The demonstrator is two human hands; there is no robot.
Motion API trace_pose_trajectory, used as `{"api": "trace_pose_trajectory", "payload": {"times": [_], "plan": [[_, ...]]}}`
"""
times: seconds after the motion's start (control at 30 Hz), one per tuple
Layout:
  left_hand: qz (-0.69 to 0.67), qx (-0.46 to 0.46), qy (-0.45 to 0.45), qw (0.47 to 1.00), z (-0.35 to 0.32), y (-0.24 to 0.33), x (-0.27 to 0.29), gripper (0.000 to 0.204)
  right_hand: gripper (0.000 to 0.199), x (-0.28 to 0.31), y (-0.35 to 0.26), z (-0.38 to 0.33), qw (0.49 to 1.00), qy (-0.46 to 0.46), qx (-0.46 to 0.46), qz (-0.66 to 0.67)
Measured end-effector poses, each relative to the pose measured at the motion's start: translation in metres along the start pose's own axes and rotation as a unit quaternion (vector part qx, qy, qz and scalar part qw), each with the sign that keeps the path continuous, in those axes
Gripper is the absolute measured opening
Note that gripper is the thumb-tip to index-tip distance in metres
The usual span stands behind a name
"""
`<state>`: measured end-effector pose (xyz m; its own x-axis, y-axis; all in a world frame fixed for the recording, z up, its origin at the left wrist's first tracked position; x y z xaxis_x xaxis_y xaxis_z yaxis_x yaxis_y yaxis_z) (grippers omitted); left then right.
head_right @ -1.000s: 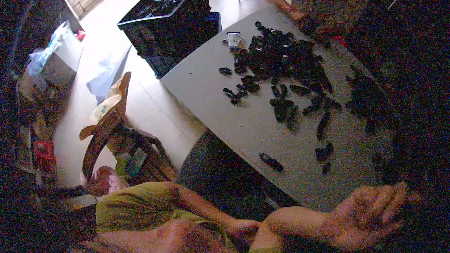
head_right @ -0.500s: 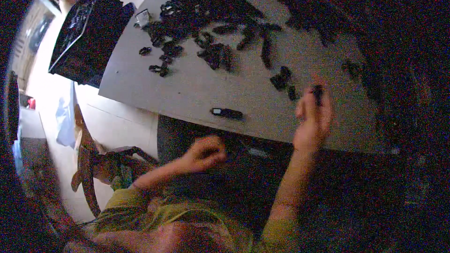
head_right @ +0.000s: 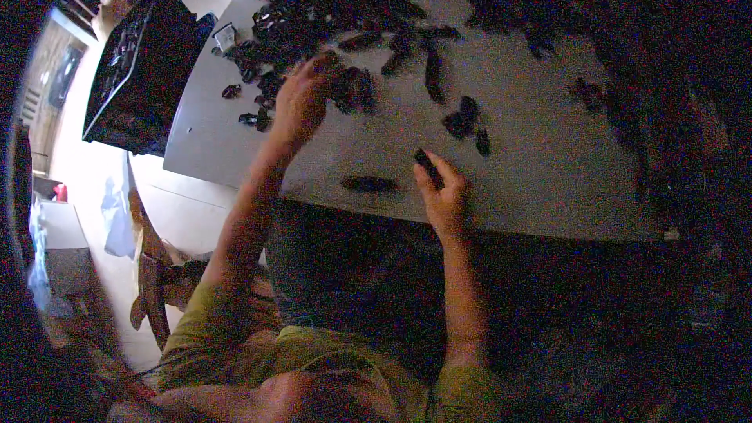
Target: Assembling and sorting small black plastic mechanical components on a table.
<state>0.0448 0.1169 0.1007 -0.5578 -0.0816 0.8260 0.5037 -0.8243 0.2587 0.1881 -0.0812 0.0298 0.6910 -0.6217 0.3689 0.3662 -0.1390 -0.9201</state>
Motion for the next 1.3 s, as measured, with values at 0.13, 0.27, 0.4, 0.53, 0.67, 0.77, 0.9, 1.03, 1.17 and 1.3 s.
{"api": "trace_pose_trajectory", "payload": {"times": [0.13,0.27,0.4,0.53,0.67,0.77,0.9,1.03,1.17,1.3], "plan": [[0.06,-0.093,-0.041,0.993,0.014,0.0,-0.009,0.037,0.032,-0.002,-0.009,-0.001,1.0,-0.022,0.003,0.02],[0.099,-0.122,-0.096,0.983,0.016,-0.006,-0.018,0.035,0.032,-0.004,-0.007,0.0,0.999,-0.029,0.02,-0.011],[0.05,-0.112,-0.007,0.992,0.01,-0.007,-0.002,0.032,0.029,-0.014,-0.036,-0.003,0.987,-0.038,0.147,-0.045],[-0.167,-0.011,-0.139,0.976,-0.03,0.015,-0.009,0.031,0.029,-0.049,-0.067,-0.028,0.943,-0.14,0.272,-0.128],[-0.282,-0.024,-0.204,0.937,-0.061,0.039,-0.028,0.03,0.029,-0.049,-0.058,-0.023,0.975,-0.13,0.173,-0.041],[-0.283,-0.045,-0.211,0.935,-0.065,0.046,-0.025,0.025,0.029,-0.041,-0.064,-0.001,0.958,-0.078,0.21,-0.181],[-0.341,-0.03,-0.21,0.916,-0.069,0.037,-0.031,0.023,0.03,-0.047,-0.055,0.006,0.945,-0.129,0.216,-0.207],[-0.373,0.021,-0.24,0.896,-0.068,0.031,-0.032,0.024,0.032,-0.041,-0.049,0.013,0.958,-0.17,0.167,-0.159],[-0.37,-0.026,-0.23,0.9,-0.068,0.035,-0.028,0.026,0.031,-0.048,-0.053,0.015,0.94,-0.186,0.207,-0.196],[-0.4,-0.024,-0.226,0.888,-0.072,0.031,-0.038,0.027,0.025,-0.063,-0.068,0.014,0.913,-0.223,0.255,-0.226]]}}
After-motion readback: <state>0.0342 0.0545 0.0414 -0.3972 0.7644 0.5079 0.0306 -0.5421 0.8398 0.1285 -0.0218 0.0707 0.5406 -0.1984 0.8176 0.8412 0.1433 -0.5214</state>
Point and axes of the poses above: each hand's wrist, its own z-axis towards the middle knuckle, its own x-axis out of the back of the hand, y = z × x, the point moved 8 cm from there along z, towards the middle knuckle, and after that the axes turned 1 degree about x, right-handed, at the moved point
